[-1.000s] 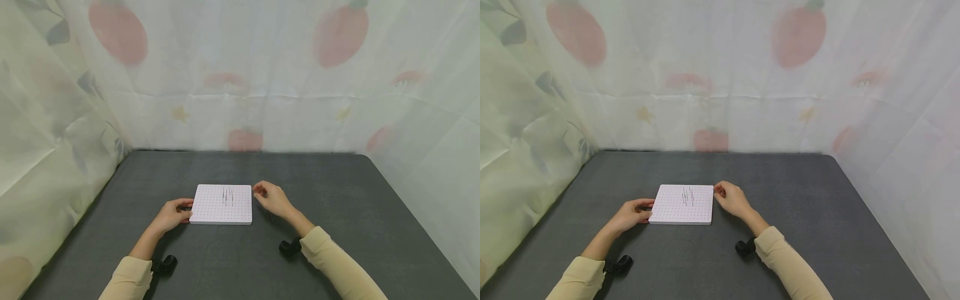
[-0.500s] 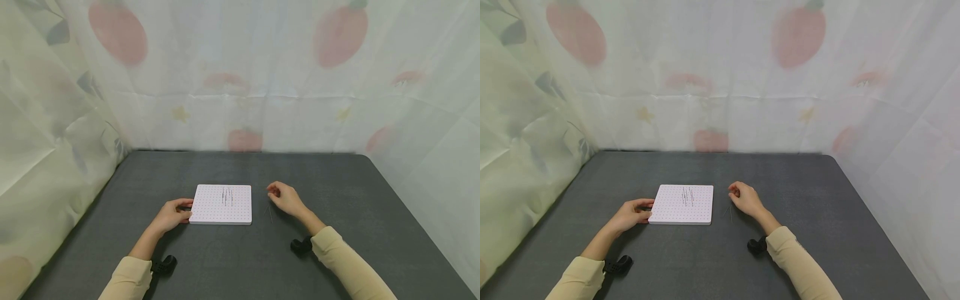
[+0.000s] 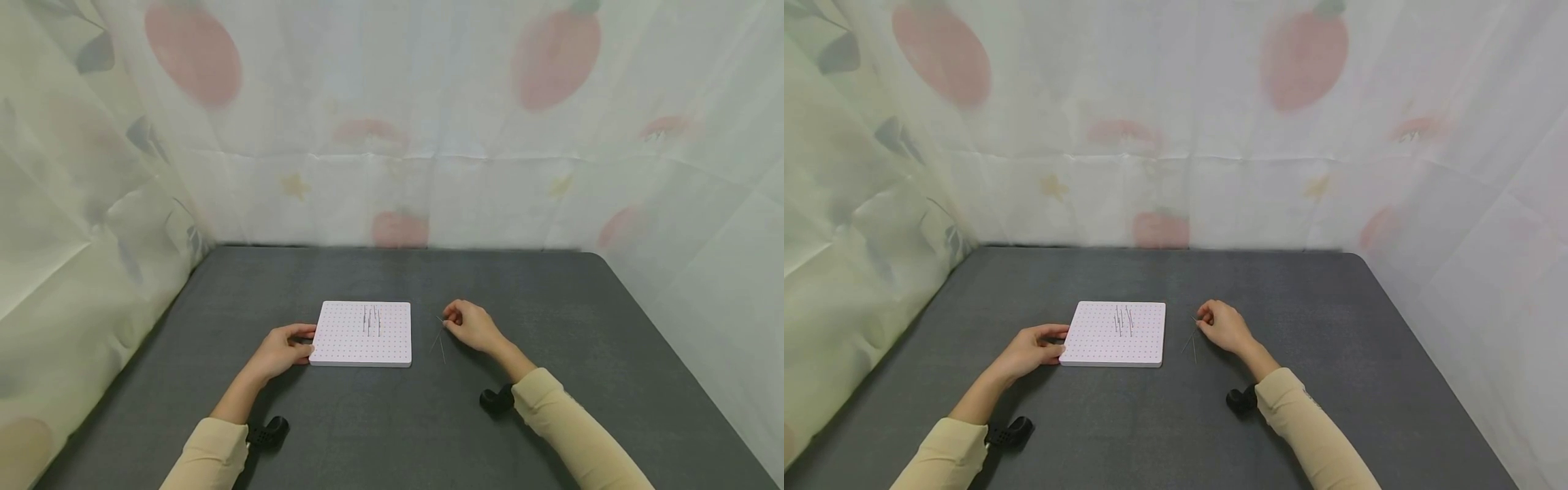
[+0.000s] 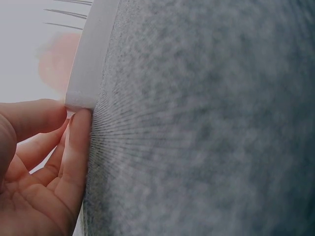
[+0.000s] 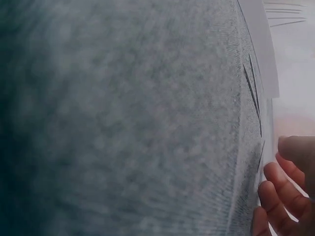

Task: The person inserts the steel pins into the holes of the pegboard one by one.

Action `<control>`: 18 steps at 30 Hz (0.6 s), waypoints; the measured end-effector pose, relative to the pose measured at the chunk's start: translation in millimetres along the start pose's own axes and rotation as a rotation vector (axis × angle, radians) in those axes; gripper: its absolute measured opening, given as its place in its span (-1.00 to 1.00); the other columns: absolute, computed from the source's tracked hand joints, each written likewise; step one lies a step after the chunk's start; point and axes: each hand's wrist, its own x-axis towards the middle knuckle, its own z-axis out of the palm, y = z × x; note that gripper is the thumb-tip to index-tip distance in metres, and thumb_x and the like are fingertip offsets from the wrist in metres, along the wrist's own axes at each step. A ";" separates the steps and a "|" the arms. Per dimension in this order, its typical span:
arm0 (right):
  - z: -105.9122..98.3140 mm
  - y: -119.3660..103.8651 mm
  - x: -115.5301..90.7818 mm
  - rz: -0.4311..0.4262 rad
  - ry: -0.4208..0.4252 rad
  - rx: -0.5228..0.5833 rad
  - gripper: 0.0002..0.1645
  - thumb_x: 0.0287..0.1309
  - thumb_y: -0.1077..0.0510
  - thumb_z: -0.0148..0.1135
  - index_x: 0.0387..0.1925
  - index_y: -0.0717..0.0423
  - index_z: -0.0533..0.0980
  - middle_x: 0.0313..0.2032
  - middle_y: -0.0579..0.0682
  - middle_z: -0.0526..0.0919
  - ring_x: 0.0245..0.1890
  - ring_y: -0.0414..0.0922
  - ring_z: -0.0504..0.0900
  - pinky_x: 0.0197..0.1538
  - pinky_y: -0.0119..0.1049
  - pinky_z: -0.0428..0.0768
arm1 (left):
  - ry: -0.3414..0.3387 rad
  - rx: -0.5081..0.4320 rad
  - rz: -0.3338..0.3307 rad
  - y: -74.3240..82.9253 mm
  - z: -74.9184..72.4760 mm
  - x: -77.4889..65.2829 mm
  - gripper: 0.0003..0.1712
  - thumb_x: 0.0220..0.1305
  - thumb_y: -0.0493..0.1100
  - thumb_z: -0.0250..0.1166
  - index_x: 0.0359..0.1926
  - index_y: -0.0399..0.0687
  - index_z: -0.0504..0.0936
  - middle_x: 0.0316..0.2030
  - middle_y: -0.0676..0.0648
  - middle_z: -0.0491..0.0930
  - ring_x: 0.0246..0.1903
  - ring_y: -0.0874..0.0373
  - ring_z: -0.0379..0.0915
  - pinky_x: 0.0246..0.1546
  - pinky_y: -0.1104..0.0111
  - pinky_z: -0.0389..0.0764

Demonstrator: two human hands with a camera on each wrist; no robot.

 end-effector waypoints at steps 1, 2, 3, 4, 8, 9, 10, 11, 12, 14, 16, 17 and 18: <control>0.1 0.2 0.4 0.004 -0.010 -0.002 -0.86 0.06 0.19 0.25 -0.29 0.11 0.54 -0.45 -0.11 0.50 -0.47 -0.24 0.40 -0.39 -0.37 0.40 | 0.001 -0.002 0.000 0.1 0.0 0.2 -0.48 0.15 -0.34 0.23 0.17 -0.28 0.41 0.02 -0.26 0.46 -0.28 0.13 0.50 -0.32 0.30 0.64; 0.1 0.4 0.6 0.008 -0.019 -0.004 -0.86 0.06 0.18 0.26 -0.30 0.10 0.53 -0.45 -0.11 0.49 -0.47 -0.24 0.40 -0.39 -0.37 0.40 | 0.001 -0.004 -0.002 0.3 -0.1 0.4 -0.48 0.15 -0.34 0.23 0.17 -0.28 0.41 0.02 -0.26 0.46 -0.28 0.12 0.50 -0.32 0.30 0.64; 0.0 0.8 0.9 0.009 -0.028 -0.007 -0.86 0.05 0.18 0.27 -0.30 0.10 0.53 -0.45 -0.11 0.49 -0.47 -0.24 0.40 -0.38 -0.36 0.40 | 0.000 -0.004 -0.001 0.5 -0.1 0.3 -0.48 0.15 -0.34 0.23 0.17 -0.28 0.41 0.02 -0.26 0.46 -0.28 0.12 0.50 -0.32 0.30 0.64; 0.0 0.8 1.3 0.011 -0.035 -0.008 -0.86 0.05 0.18 0.27 -0.31 0.10 0.53 -0.45 -0.10 0.49 -0.46 -0.23 0.40 -0.37 -0.35 0.40 | 0.000 -0.004 -0.002 0.9 -0.1 0.4 -0.48 0.15 -0.34 0.23 0.17 -0.28 0.41 0.02 -0.26 0.46 -0.29 0.12 0.50 -0.32 0.30 0.64; 0.0 0.6 2.4 0.011 -0.056 -0.026 -0.85 0.04 0.19 0.28 -0.31 0.10 0.52 -0.42 -0.07 0.49 -0.42 -0.20 0.42 -0.33 -0.30 0.43 | 0.000 -0.006 -0.006 1.8 -0.2 0.4 -0.48 0.14 -0.35 0.22 0.17 -0.28 0.41 0.02 -0.26 0.46 -0.30 0.12 0.51 -0.33 0.30 0.64; 0.1 0.6 2.6 0.008 -0.060 -0.030 -0.85 0.04 0.19 0.28 -0.31 0.11 0.52 -0.41 -0.06 0.49 -0.41 -0.20 0.42 -0.33 -0.30 0.43 | -0.001 -0.004 -0.006 1.9 -0.2 0.2 -0.48 0.14 -0.35 0.22 0.17 -0.28 0.41 0.02 -0.26 0.46 -0.30 0.13 0.51 -0.33 0.30 0.64; 0.2 0.1 2.8 0.009 -0.064 -0.033 -0.85 0.04 0.19 0.28 -0.31 0.11 0.52 -0.41 -0.06 0.48 -0.41 -0.19 0.42 -0.32 -0.29 0.43 | 0.000 -0.005 -0.009 1.8 -0.2 0.2 -0.48 0.14 -0.35 0.22 0.17 -0.28 0.41 0.02 -0.26 0.46 -0.30 0.13 0.51 -0.33 0.30 0.64; 0.3 0.0 2.9 0.008 -0.066 -0.040 -0.85 0.04 0.19 0.28 -0.31 0.11 0.52 -0.41 -0.05 0.48 -0.40 -0.19 0.42 -0.32 -0.29 0.43 | 0.000 -0.003 -0.009 1.7 -0.2 0.1 -0.48 0.14 -0.35 0.22 0.17 -0.29 0.41 0.02 -0.26 0.46 -0.30 0.13 0.51 -0.33 0.30 0.64; 0.5 -0.5 3.1 0.008 -0.067 -0.042 -0.85 0.04 0.19 0.28 -0.31 0.11 0.52 -0.41 -0.05 0.48 -0.40 -0.18 0.42 -0.32 -0.29 0.43 | 0.001 -0.001 -0.010 1.6 -0.1 0.0 -0.48 0.14 -0.35 0.22 0.17 -0.29 0.41 0.02 -0.26 0.46 -0.30 0.13 0.51 -0.33 0.30 0.64; 0.8 -0.8 3.4 0.004 -0.070 -0.049 -0.86 0.04 0.20 0.28 -0.32 0.12 0.51 -0.41 -0.04 0.48 -0.41 -0.18 0.41 -0.33 -0.30 0.42 | 0.001 0.001 -0.012 1.3 0.0 0.0 -0.48 0.14 -0.35 0.22 0.17 -0.28 0.41 0.02 -0.26 0.46 -0.30 0.13 0.51 -0.33 0.30 0.64; 0.8 -1.3 3.9 -0.002 -0.071 -0.053 -0.87 0.05 0.20 0.28 -0.33 0.12 0.51 -0.41 -0.03 0.47 -0.41 -0.18 0.39 -0.33 -0.30 0.40 | 0.001 0.005 -0.012 1.0 0.2 0.2 -0.48 0.14 -0.35 0.22 0.17 -0.28 0.41 0.02 -0.26 0.46 -0.30 0.13 0.50 -0.33 0.30 0.64; 0.8 -1.2 4.2 -0.005 -0.070 -0.059 -0.87 0.05 0.20 0.27 -0.33 0.12 0.51 -0.42 -0.03 0.47 -0.42 -0.19 0.39 -0.34 -0.30 0.40 | 0.002 0.006 -0.012 0.9 0.2 0.2 -0.48 0.14 -0.35 0.22 0.17 -0.28 0.41 0.02 -0.26 0.46 -0.30 0.13 0.50 -0.33 0.30 0.64; 0.7 -1.4 4.4 -0.008 -0.070 -0.062 -0.88 0.05 0.21 0.27 -0.33 0.12 0.51 -0.42 -0.03 0.46 -0.43 -0.18 0.38 -0.34 -0.30 0.40 | 0.003 0.004 -0.012 1.0 0.3 0.1 -0.48 0.14 -0.35 0.22 0.17 -0.28 0.41 0.02 -0.26 0.46 -0.30 0.13 0.50 -0.33 0.30 0.64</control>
